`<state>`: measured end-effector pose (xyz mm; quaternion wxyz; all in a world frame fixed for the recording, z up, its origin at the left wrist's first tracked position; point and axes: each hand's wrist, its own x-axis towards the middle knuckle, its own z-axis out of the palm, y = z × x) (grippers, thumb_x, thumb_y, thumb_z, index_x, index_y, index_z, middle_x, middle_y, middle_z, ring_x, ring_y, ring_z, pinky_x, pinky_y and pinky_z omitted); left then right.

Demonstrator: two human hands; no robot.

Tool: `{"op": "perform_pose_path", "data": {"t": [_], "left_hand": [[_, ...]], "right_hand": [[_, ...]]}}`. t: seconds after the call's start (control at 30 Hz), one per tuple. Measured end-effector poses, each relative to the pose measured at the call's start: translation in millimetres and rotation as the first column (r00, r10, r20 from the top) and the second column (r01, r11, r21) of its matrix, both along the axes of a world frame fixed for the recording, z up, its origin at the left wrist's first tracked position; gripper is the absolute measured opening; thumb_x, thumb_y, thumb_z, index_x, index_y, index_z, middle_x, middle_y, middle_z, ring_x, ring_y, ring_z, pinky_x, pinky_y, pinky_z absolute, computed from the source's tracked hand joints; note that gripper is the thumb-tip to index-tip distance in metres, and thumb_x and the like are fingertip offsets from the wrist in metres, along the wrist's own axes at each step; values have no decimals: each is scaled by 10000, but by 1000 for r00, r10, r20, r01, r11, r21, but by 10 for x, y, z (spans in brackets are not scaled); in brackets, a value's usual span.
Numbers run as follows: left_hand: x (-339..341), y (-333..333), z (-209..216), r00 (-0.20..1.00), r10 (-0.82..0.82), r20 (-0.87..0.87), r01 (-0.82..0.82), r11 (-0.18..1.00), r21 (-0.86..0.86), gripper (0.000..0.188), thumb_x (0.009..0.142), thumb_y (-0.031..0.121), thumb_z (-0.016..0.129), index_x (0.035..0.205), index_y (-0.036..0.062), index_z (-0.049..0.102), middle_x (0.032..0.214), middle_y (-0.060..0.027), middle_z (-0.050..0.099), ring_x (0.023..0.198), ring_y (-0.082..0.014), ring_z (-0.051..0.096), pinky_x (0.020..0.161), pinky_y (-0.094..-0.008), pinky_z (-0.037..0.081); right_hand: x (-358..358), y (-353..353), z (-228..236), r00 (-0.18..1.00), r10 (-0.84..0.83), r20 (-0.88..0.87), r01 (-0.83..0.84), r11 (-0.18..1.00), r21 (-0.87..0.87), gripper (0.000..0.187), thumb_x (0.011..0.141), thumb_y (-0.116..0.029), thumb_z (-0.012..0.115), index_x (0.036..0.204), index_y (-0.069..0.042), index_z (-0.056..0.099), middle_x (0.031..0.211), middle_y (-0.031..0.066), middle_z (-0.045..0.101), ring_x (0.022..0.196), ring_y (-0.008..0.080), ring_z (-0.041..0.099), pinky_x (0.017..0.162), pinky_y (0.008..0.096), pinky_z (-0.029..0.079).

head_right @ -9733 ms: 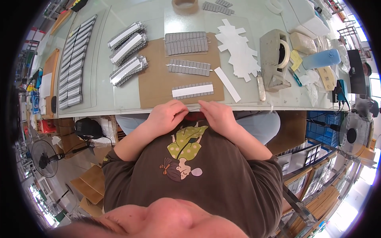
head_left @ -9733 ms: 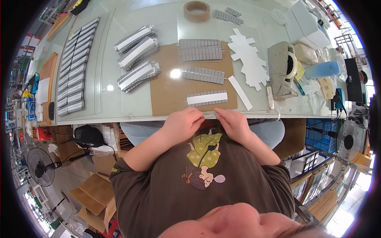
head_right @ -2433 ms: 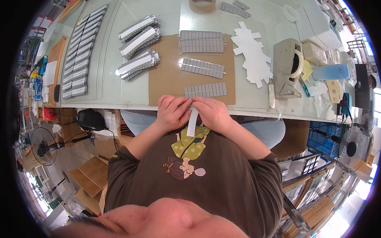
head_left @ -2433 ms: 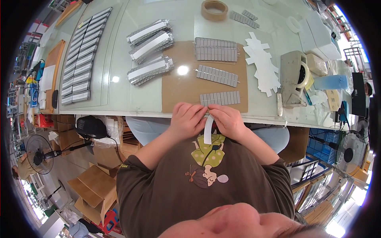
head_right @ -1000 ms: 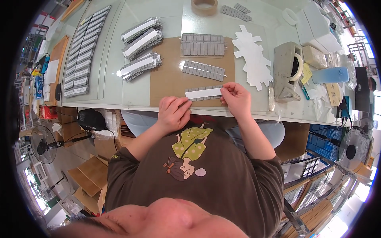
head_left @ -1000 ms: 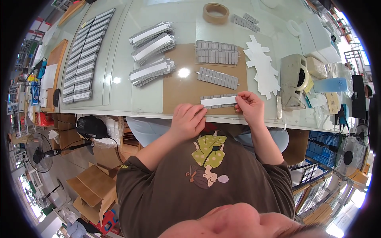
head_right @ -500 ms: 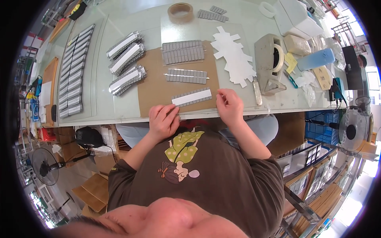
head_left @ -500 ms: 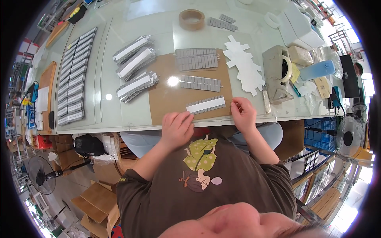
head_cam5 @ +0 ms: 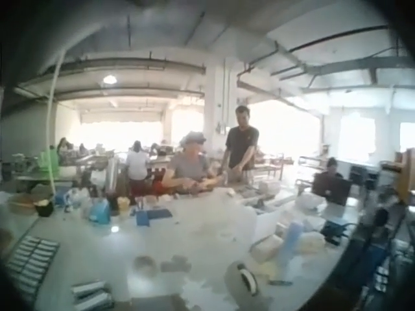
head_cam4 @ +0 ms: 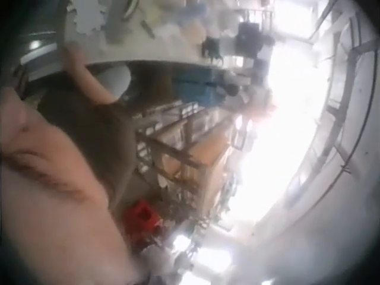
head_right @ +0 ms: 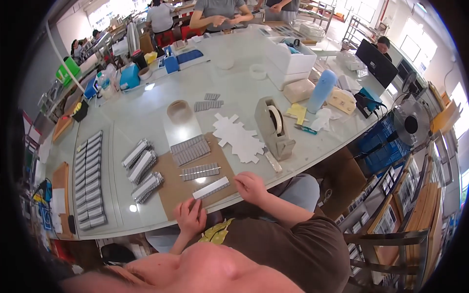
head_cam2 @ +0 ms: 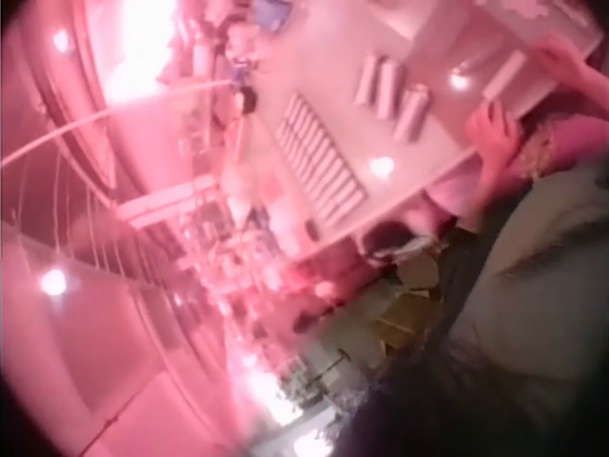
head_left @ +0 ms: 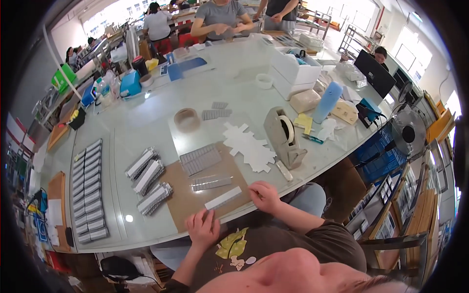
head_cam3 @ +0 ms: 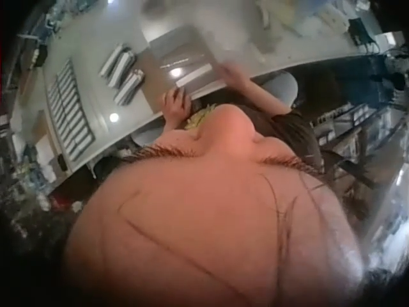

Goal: The recorder applies white adhesive strips to small metal components at a workbench in a factory setting.

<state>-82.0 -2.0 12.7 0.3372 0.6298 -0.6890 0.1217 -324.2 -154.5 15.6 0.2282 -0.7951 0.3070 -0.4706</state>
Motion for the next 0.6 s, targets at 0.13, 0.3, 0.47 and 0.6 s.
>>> {"op": "perform_pose_path", "data": {"t": [0.13,0.3,0.47,0.6], "left_hand": [[71,17,-82,999,-42,-25,41,999,-33,312,811,197,758,1109,103,756,1173,-66,656,1062,-299,563,941,-431,450],[114,38,-123,993,-101,-65,94,991,-95,259,795,129,769,1052,103,755,1076,-43,680,997,-271,590,911,-391,466],[77,-22,-167,991,-115,-74,107,988,-112,215,805,132,768,1018,103,761,1070,-44,679,993,-272,593,897,-399,475],[93,-13,-285,994,-93,-60,83,985,-150,196,816,130,760,1007,84,761,1046,-58,681,981,-280,603,881,-403,483]], "right_hand": [[-145,-119,178,991,-133,-17,126,966,-224,185,796,17,735,968,-35,692,938,139,707,803,327,684,718,409,560],[-670,-757,701,780,-624,46,567,674,-473,167,776,-63,771,918,-49,684,950,112,687,841,362,644,813,445,510],[-1134,-1363,452,860,-481,-168,501,737,454,205,821,-176,820,903,-9,734,841,88,721,754,161,657,669,335,510],[-1079,-1504,656,839,-460,-291,534,587,609,348,818,-326,803,942,-1,796,773,96,749,678,195,692,666,363,552]]}}
